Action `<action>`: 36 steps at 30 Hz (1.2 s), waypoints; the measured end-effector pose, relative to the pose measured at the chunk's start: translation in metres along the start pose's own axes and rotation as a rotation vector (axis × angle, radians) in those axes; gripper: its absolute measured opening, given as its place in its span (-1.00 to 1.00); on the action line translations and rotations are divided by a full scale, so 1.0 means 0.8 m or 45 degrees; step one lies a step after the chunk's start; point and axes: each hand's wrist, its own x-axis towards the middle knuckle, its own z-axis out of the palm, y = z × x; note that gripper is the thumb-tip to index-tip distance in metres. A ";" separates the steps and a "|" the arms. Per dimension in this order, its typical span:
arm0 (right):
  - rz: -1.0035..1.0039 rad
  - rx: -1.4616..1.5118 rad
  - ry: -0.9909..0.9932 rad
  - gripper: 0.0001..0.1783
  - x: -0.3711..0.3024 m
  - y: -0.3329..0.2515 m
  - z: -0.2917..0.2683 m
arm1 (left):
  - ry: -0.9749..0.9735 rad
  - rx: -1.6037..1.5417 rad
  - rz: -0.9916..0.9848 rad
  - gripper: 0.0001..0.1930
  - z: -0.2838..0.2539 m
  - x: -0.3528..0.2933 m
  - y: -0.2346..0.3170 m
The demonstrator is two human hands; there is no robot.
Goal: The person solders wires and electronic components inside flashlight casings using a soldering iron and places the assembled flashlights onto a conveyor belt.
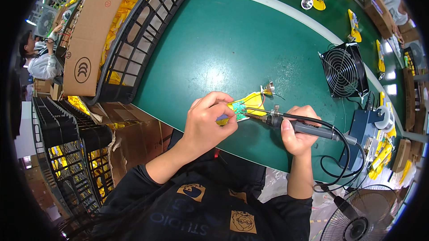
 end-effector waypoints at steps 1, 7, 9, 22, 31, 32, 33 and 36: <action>0.025 -0.001 0.000 -0.90 0.000 0.000 0.000 | 0.000 -0.009 -0.007 -0.91 0.000 0.000 0.000; 0.036 0.013 0.005 -0.90 0.000 0.001 0.001 | 0.021 -0.031 -0.006 -0.90 0.002 0.000 0.000; 0.030 0.010 0.005 -0.90 0.000 0.001 0.001 | 0.020 -0.038 -0.017 -0.90 0.002 -0.001 0.000; 0.029 -0.016 -0.026 -0.90 0.001 -0.001 0.001 | 0.040 -0.040 -0.008 -0.90 0.004 0.000 -0.002; 0.027 -0.011 -0.014 -0.90 0.000 0.000 -0.001 | 0.048 -0.037 -0.007 -0.90 0.005 0.000 -0.001; 0.027 -0.011 -0.014 -0.90 0.000 -0.001 0.000 | 0.046 -0.041 -0.012 -0.90 0.005 0.000 -0.001; 0.030 -0.015 -0.010 -0.90 0.000 -0.001 0.000 | 0.045 -0.042 -0.012 -0.90 0.005 -0.001 -0.001; 0.039 -0.011 -0.008 -0.91 0.000 -0.001 0.001 | 0.056 -0.047 0.003 -0.90 0.006 -0.001 -0.001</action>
